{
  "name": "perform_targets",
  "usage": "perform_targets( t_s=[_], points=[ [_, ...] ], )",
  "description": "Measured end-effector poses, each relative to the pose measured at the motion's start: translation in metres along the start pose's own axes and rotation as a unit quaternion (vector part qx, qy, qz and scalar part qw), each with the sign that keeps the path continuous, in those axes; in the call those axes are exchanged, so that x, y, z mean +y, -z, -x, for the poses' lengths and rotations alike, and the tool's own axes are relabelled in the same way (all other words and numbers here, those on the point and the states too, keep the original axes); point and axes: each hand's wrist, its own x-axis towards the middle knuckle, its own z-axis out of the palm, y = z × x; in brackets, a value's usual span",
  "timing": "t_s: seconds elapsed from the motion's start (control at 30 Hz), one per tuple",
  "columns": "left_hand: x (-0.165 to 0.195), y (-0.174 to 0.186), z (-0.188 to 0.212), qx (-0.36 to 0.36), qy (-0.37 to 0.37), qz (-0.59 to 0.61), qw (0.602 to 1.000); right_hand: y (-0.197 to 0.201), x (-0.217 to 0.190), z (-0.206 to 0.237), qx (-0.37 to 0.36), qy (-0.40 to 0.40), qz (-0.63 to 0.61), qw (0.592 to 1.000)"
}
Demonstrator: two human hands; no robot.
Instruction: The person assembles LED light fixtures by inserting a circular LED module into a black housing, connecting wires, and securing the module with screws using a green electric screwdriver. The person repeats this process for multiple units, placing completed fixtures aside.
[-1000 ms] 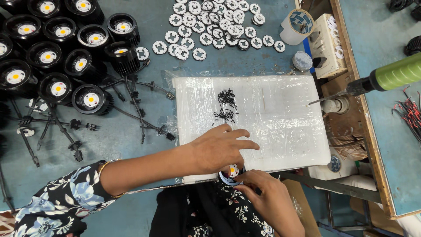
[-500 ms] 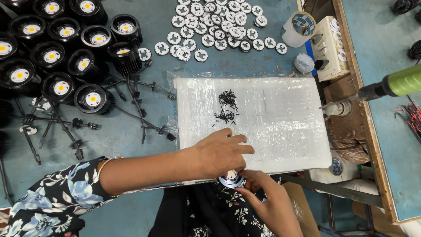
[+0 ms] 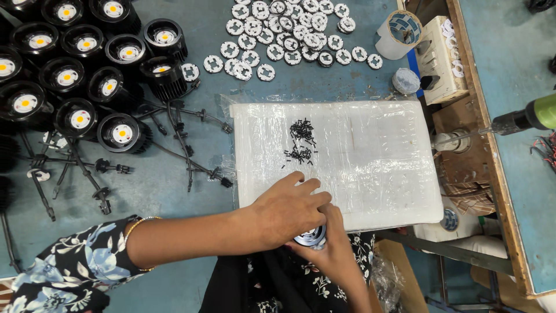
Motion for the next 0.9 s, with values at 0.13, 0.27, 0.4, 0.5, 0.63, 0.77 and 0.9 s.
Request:
perform_targets(
  t_s=[0.13, 0.27, 0.4, 0.5, 0.63, 0.77, 0.9],
  points=[
    [0.0, -0.002, 0.002, 0.047, -0.001, -0.006, 0.999, 0.016, -0.003, -0.013, -0.072, 0.025, -0.008, 0.997],
    [-0.004, -0.005, 0.002, 0.033, 0.009, -0.005, 0.999, 0.019, -0.005, -0.021, -0.092, 0.019, -0.004, 0.996],
    [-0.009, -0.004, -0.008, -0.055, 0.066, 0.074, 0.994, 0.022, -0.002, -0.024, -0.11, 0.031, 0.007, 0.993],
    [-0.008, 0.0, -0.018, -0.168, 0.121, 0.11, 0.972, 0.024, -0.001, -0.025, -0.114, 0.04, 0.001, 0.993],
    [-0.005, 0.004, -0.022, -0.192, 0.143, 0.108, 0.965, 0.025, 0.001, -0.027, -0.117, 0.014, -0.017, 0.993],
    [-0.005, 0.004, -0.017, -0.172, 0.154, 0.133, 0.964, 0.023, 0.006, -0.022, -0.108, 0.009, -0.008, 0.994],
    [-0.009, 0.003, -0.013, -0.19, 0.182, 0.166, 0.95, 0.01, 0.013, -0.004, -0.007, 0.075, -0.028, 0.997]
  ],
)
